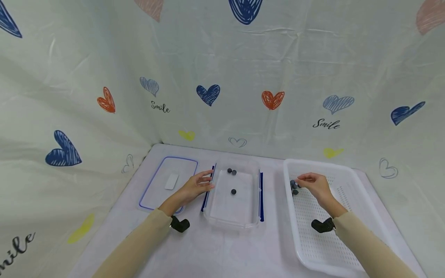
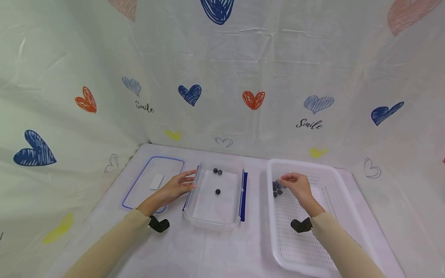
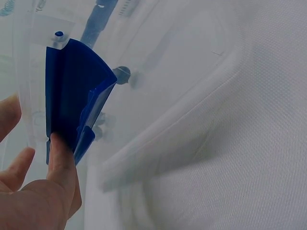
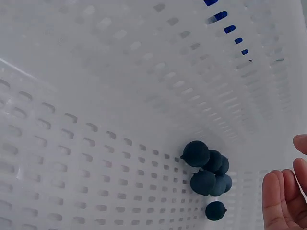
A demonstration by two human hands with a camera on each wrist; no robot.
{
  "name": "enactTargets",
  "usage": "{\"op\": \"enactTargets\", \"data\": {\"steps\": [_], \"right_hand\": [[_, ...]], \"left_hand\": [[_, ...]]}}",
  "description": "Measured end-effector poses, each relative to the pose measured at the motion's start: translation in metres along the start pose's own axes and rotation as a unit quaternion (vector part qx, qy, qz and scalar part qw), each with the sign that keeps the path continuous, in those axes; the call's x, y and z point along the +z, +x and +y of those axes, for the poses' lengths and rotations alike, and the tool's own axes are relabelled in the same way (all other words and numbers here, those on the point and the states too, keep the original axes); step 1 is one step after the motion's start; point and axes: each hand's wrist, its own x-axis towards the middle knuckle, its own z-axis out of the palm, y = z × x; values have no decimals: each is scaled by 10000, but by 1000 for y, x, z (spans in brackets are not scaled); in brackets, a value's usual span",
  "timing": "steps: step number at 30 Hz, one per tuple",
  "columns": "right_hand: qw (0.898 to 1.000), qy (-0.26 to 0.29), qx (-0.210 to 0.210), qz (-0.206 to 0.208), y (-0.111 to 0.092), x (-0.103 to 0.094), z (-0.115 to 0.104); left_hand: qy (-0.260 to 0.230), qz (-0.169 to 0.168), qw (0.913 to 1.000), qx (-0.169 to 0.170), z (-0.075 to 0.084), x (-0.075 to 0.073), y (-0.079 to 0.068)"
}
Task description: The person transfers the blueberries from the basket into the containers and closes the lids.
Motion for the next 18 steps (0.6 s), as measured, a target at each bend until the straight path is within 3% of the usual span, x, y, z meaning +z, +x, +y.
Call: {"op": "enactTargets", "data": {"steps": [18], "right_hand": [[9999,-107,122,-32,-2,0,21]], "left_hand": [[4,47,10000,-29,0,1,-1]]}}
